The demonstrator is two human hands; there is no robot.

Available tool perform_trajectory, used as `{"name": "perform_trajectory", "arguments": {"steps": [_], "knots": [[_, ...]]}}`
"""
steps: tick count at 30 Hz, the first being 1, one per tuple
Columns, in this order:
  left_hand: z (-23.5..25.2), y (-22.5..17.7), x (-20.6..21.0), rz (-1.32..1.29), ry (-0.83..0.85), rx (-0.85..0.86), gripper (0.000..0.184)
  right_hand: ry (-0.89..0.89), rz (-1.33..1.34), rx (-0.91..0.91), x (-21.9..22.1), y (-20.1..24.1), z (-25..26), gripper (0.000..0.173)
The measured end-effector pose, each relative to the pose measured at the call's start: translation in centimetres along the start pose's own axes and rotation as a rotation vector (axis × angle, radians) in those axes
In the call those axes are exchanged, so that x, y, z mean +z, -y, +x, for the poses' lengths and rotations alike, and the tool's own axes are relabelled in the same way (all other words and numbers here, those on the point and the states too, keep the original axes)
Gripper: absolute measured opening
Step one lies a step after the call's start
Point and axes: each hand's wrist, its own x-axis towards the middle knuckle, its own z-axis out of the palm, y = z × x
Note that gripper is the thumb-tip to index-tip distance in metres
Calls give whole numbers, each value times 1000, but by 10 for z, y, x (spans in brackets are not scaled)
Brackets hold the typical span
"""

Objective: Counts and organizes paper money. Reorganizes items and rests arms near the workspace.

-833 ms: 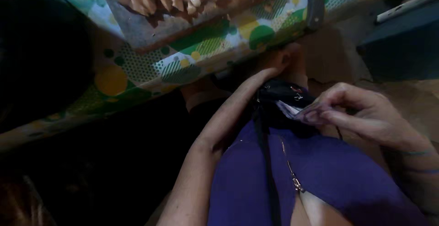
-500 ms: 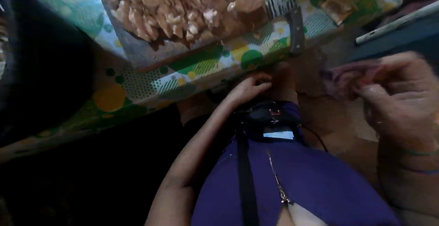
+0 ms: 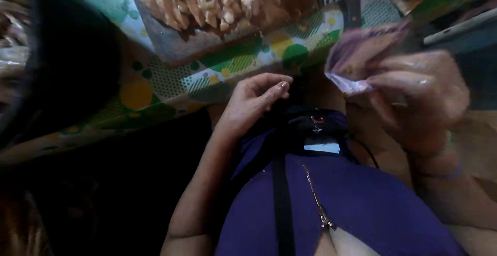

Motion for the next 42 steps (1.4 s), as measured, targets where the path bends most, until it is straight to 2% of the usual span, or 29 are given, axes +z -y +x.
{"name": "perform_trajectory", "arguments": {"steps": [6, 10, 13, 17, 20, 23, 28, 30, 31, 32, 33, 35, 36, 37, 39, 42], "knots": [[6, -18, 29, -257, 58, -62, 15, 25, -68, -87, 10, 8, -2, 7], [15, -18, 39, -223, -87, -71, 7, 53, 39, -73, 12, 6, -4, 11], [16, -17, 45, -212, -190, 12, 5, 47, 389, 201, 9, 5, -2, 34], [15, -20, 58, -167, -252, 139, 4, 12, 605, 721, 10, 11, 6, 42], [17, -19, 66, -179, -273, 164, 4, -39, 746, 867, 21, 12, 10, 18], [19, -17, 68, -208, -290, 141, 3, -153, 757, 796, 27, 11, 5, 9], [23, -16, 67, -252, -376, 165, 4, -253, 708, 653, 25, 2, -6, 14], [26, -15, 66, -279, -404, 187, 4, -209, 903, 529, 19, -7, -13, 31], [27, -15, 65, -282, -405, 198, 4, -200, 1008, 504, 17, -8, -11, 44], [27, -16, 64, -281, -397, 210, 4, -198, 1055, 524, 17, -8, -10, 49], [26, -16, 65, -279, -382, 223, 4, -200, 1057, 555, 17, -8, -8, 45], [25, -16, 69, -265, -353, 249, 3, -124, 911, 648, 17, -8, -4, 17], [25, -16, 71, -247, -337, 257, 3, -74, 852, 705, 17, -6, -1, 14], [24, -16, 73, -235, -327, 260, 3, -49, 823, 758, 19, -3, 3, 19], [23, -15, 75, -222, -324, 253, 3, -56, 813, 827, 21, 0, 8, 15], [22, -16, 72, -232, -324, 217, 3, -85, 815, 793, 24, -2, 5, 11]]}}
